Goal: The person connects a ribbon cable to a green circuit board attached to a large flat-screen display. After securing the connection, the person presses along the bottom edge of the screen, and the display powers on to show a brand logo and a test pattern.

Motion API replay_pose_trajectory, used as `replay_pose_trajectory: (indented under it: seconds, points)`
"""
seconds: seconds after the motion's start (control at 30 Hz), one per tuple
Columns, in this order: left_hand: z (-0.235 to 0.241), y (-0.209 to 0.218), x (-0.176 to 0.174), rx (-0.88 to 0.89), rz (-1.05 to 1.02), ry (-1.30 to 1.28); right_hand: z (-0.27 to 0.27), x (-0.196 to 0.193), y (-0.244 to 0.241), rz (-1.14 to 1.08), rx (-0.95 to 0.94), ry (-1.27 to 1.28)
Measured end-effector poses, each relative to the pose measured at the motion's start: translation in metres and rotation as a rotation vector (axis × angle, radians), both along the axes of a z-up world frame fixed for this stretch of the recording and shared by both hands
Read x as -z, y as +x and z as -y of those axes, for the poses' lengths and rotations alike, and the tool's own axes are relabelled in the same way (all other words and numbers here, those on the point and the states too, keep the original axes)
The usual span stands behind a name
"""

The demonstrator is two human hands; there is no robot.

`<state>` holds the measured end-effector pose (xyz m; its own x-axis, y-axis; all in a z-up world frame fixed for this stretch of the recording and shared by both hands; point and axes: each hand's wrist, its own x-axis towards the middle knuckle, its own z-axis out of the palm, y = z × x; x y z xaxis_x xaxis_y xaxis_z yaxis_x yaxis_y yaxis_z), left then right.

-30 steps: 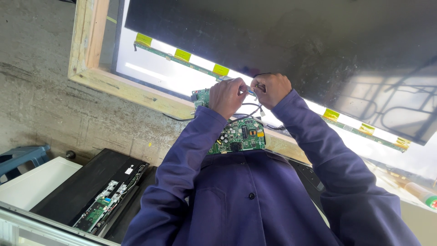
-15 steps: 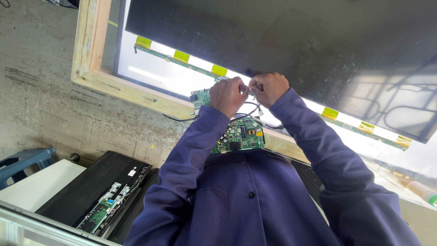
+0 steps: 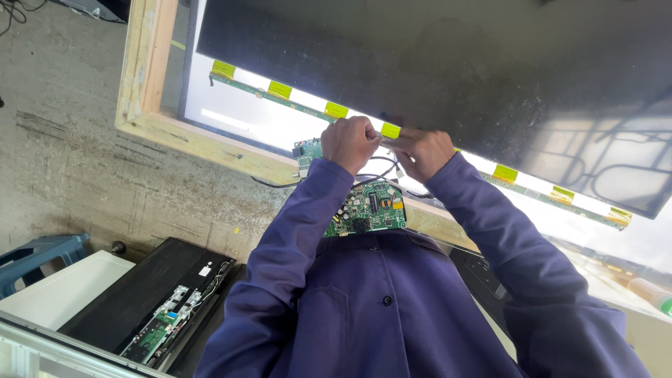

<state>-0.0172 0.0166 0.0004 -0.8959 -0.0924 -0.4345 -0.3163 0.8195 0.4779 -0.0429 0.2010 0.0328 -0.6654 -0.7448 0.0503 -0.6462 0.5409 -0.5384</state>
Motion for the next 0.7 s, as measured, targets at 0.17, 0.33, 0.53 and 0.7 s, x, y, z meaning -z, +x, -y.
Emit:
replay_pose_trajectory:
  seconds: [0.17, 0.33, 0.53, 0.7]
  points:
    - [0.003, 0.007, -0.002, 0.025, -0.045, -0.009, -0.008, -0.003, 0.007, -0.211, -0.104, 0.176]
    - [0.023, 0.028, -0.009, 0.106, -0.147, -0.061, -0.008, -0.007, 0.008, -0.400, -0.227, 0.363]
    - [0.025, 0.039, -0.021, 0.480, -0.161, -0.286, -0.001, -0.002, -0.002, -0.494, -0.344, 0.377]
    - [0.020, 0.044, -0.015, 0.633, -0.119, -0.387, 0.001, -0.005, 0.000, -0.432, -0.337, 0.398]
